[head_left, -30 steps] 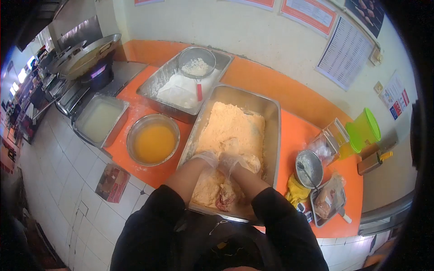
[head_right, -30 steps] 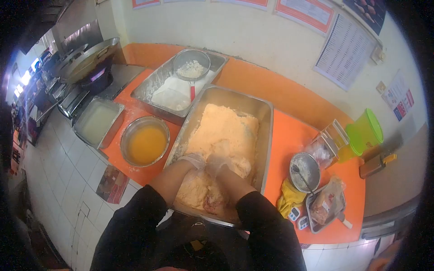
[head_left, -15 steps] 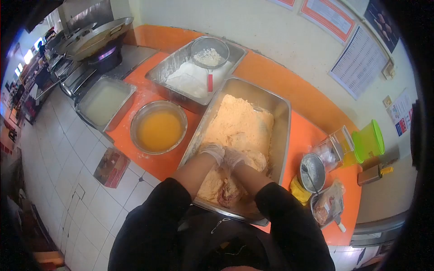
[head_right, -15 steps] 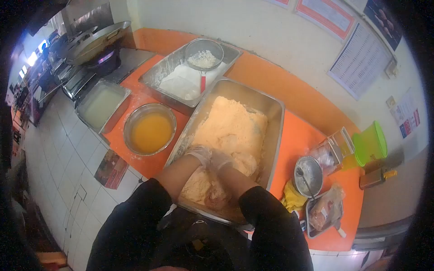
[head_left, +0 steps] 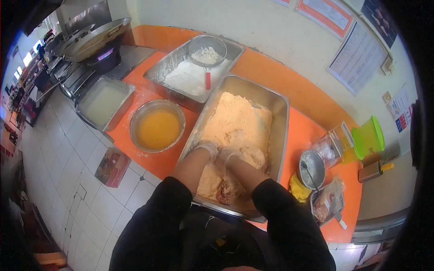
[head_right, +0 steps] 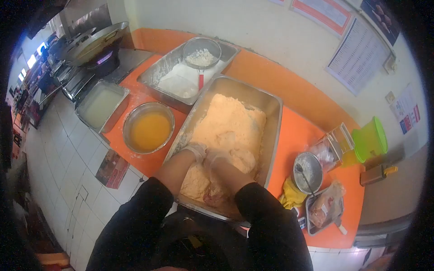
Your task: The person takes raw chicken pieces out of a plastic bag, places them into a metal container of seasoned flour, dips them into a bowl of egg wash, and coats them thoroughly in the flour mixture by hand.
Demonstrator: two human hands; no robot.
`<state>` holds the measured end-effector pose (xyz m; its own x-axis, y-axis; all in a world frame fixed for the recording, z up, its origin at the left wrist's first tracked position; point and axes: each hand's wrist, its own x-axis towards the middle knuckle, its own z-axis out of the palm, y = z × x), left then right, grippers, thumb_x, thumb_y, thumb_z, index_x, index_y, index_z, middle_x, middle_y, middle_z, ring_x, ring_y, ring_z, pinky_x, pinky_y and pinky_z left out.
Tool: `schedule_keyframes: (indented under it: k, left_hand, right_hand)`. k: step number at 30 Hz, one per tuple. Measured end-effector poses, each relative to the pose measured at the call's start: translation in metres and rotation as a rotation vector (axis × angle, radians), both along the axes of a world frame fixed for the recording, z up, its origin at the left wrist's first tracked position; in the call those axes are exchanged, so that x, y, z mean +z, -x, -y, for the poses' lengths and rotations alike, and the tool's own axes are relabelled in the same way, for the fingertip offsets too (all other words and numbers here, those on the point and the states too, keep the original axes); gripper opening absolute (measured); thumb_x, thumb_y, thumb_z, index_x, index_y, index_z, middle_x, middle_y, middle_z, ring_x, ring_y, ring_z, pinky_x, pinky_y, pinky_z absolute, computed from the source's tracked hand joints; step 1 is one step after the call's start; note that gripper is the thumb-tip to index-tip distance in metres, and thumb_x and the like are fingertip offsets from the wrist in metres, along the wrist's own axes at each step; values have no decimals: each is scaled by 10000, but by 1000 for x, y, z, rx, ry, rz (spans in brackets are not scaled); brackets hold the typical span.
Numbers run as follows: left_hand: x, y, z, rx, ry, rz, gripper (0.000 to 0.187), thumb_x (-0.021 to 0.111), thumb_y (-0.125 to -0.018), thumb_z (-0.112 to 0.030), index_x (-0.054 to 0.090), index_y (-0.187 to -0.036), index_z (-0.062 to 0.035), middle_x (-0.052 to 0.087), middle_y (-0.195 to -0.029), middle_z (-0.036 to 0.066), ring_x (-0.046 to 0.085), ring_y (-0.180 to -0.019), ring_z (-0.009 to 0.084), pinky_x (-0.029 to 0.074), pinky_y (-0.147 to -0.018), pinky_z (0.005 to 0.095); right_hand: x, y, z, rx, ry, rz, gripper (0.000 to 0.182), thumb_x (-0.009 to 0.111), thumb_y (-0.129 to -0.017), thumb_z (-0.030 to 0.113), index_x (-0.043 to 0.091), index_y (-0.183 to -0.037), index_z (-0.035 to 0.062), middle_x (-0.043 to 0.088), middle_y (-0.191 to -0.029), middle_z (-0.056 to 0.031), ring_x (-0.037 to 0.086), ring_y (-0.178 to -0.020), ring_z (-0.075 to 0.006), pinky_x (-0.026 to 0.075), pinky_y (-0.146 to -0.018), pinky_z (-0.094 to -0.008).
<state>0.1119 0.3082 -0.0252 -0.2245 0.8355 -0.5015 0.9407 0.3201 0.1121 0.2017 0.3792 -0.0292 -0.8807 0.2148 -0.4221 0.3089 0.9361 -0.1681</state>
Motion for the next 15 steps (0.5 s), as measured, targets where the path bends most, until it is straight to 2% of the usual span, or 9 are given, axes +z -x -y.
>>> schedule_keyframes:
  k: [2, 5, 8, 11, 13, 15]
  left_hand:
    - [23, -6, 1, 106, 32, 18, 291, 620, -665, -85, 634, -954, -60, 587, -1038, 137, 570, -959, 257, 461, -789, 359]
    - [35, -11, 5, 187, 27, -7, 271, 584, -697, -75, 629, -963, -50, 583, -1049, 140, 576, -953, 255, 468, -784, 358]
    - [24, -6, 8, 209, -11, -54, 254, 548, -731, -74, 624, -972, -47, 583, -1047, 137, 581, -942, 253, 476, -775, 352]
    - [10, -2, 8, 275, -89, -40, 240, 517, -758, -79, 624, -971, -50, 580, -1046, 143, 582, -937, 267, 479, -776, 356]
    - [10, 1, 10, 319, -154, -26, 233, 500, -769, -84, 628, -960, -51, 576, -1045, 155, 580, -936, 284, 477, -780, 363]
    - [22, 1, 14, 323, -104, 16, 237, 463, -788, -81, 628, -955, -50, 577, -1034, 168, 576, -937, 297, 474, -786, 373]
  right_hand:
    - [-3, -3, 8, -233, 18, -82, 326, 545, -747, 309, 598, -992, 102, 597, -1002, -112, 576, -919, -260, 464, -746, -361]
    - [7, 4, 16, -230, 13, -5, 343, 536, -748, 327, 597, -1002, 105, 572, -1071, -116, 551, -982, -257, 446, -795, -352]
    - [-39, 14, 14, -173, -71, 5, 325, 533, -753, 306, 601, -992, 96, 576, -1055, -126, 549, -983, -270, 440, -807, -352]
    - [45, 12, 39, -357, 17, 79, 304, 528, -760, 255, 598, -1001, 85, 574, -1057, -132, 545, -994, -270, 439, -811, -352]
    - [55, 15, 44, -366, 20, 70, 302, 526, -759, 238, 599, -1008, 83, 571, -1064, -134, 542, -1003, -266, 439, -814, -354]
    - [67, 18, 45, -352, 26, 39, 305, 532, -752, 230, 601, -1009, 81, 569, -1068, -135, 540, -1009, -264, 441, -814, -358]
